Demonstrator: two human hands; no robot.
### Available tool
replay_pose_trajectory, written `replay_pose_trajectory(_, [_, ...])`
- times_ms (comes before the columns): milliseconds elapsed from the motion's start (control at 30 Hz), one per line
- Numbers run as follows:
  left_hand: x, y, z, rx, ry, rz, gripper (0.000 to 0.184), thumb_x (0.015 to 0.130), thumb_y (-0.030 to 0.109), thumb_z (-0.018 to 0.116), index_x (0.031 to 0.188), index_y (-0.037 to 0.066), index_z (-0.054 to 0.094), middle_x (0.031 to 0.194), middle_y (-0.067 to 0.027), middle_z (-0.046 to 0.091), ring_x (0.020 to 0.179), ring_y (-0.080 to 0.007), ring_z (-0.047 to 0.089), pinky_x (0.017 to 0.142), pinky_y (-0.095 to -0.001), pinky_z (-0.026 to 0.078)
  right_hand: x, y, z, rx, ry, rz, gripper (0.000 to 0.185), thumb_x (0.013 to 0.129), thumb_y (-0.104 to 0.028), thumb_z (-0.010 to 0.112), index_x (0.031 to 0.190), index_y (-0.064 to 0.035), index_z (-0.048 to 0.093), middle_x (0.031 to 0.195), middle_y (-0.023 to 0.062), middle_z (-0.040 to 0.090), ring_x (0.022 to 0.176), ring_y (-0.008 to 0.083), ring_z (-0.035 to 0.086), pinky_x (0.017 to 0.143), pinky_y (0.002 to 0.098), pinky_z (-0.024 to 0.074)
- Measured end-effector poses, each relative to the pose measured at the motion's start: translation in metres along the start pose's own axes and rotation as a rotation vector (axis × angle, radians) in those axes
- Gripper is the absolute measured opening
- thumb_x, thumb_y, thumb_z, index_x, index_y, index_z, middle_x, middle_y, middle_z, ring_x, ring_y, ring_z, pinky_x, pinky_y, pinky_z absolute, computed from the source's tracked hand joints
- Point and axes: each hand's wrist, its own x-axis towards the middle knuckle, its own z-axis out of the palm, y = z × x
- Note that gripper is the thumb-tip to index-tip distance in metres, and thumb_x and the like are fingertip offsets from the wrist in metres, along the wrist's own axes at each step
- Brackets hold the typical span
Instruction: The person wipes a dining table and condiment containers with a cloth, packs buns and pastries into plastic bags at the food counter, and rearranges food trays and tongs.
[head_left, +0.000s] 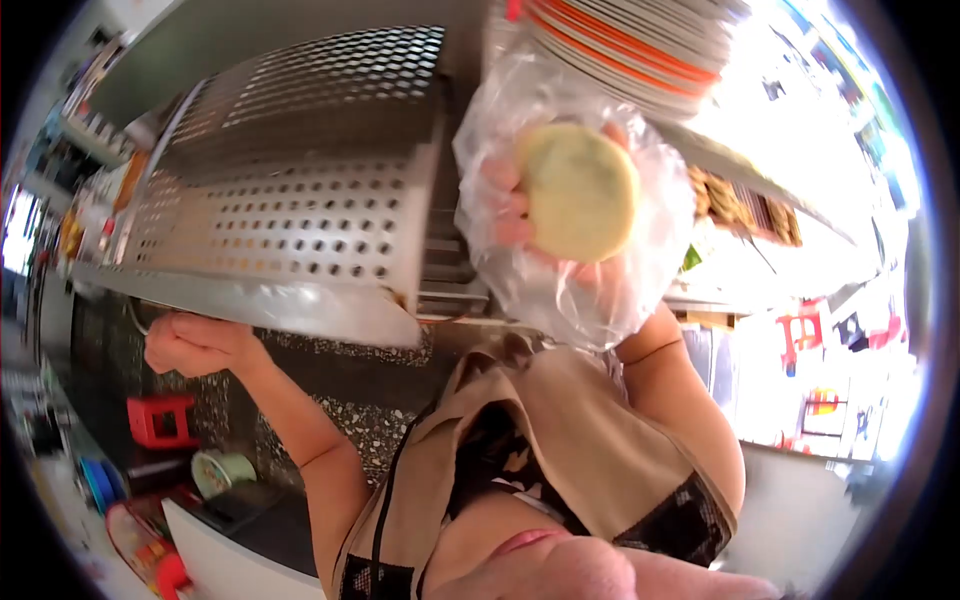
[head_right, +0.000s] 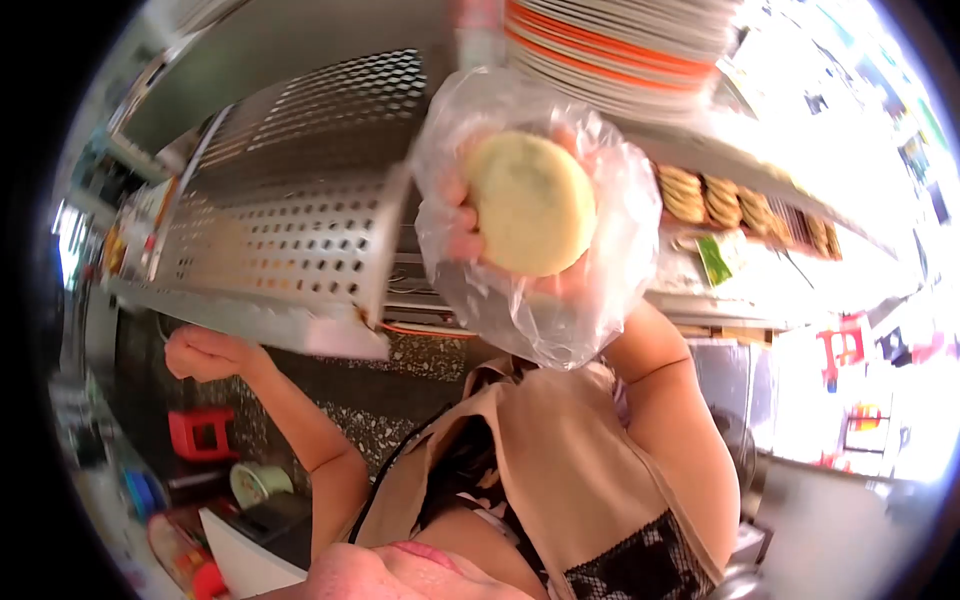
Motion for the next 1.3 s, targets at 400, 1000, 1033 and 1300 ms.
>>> replay_pose_trajectory(400, [-0.006,0.068,0.147,0.125,-0.072,0.136,0.022,0.085,0.034,0.06,0.09,0.013,0.053,0.093,-0.0073,0.05,0.085,-0.025,0.047,0.071,-0.0408,0.029,-0.158,0.003,-0.036,0.081,0.083,-0.394,0.065,0.084,-0.044,0.056,0.131,-0.0015,0.041,0.122,0.0224,0.049,0.099,0.0367,0.056,0.073,0.0467,0.0531])
replay_pose_trajectory(1000, [-0.124,0.521,-0.03,-1.294,-1.674,-1.413,0.016,0.084,0.012,0.065,0.077,0.007,0.051,0.068,-0.0015,0.057,0.056,-0.0089,0.053,0.051,-0.0225,0.045,-0.445,-0.098,-0.089,-0.863,0.744,-0.143,0.051,0.08,-0.042,0.06,0.113,-0.0036,0.056,0.103,0.0147,0.061,0.089,0.0271,0.061,0.074,0.0401,0.0527])
replay_pose_trajectory(1033, [-0.119,0.539,-0.035,-1.318,-1.725,-1.35,0.014,0.084,0.011,0.066,0.08,0.006,0.053,0.067,0.0001,0.055,0.055,-0.0075,0.051,0.05,-0.0214,0.044,-0.468,-0.108,-0.097,-1.174,0.736,-0.162,0.051,0.076,-0.039,0.066,0.113,-0.0055,0.057,0.103,0.0131,0.061,0.09,0.0257,0.061,0.077,0.039,0.0519])
replay_pose_trajectory(1300, [-0.092,0.641,-0.065,-1.269,-1.554,-0.589,0.01,0.081,0.002,0.066,0.091,0.003,0.068,0.077,-0.0068,0.058,0.064,-0.0183,0.054,0.056,-0.0263,0.042,-0.594,-0.126,-0.146,-0.762,0.966,-0.422,0.073,0.074,-0.052,0.063,0.13,-0.0095,0.048,0.129,0.0132,0.05,0.118,0.0298,0.047,0.098,0.0429,0.0372])
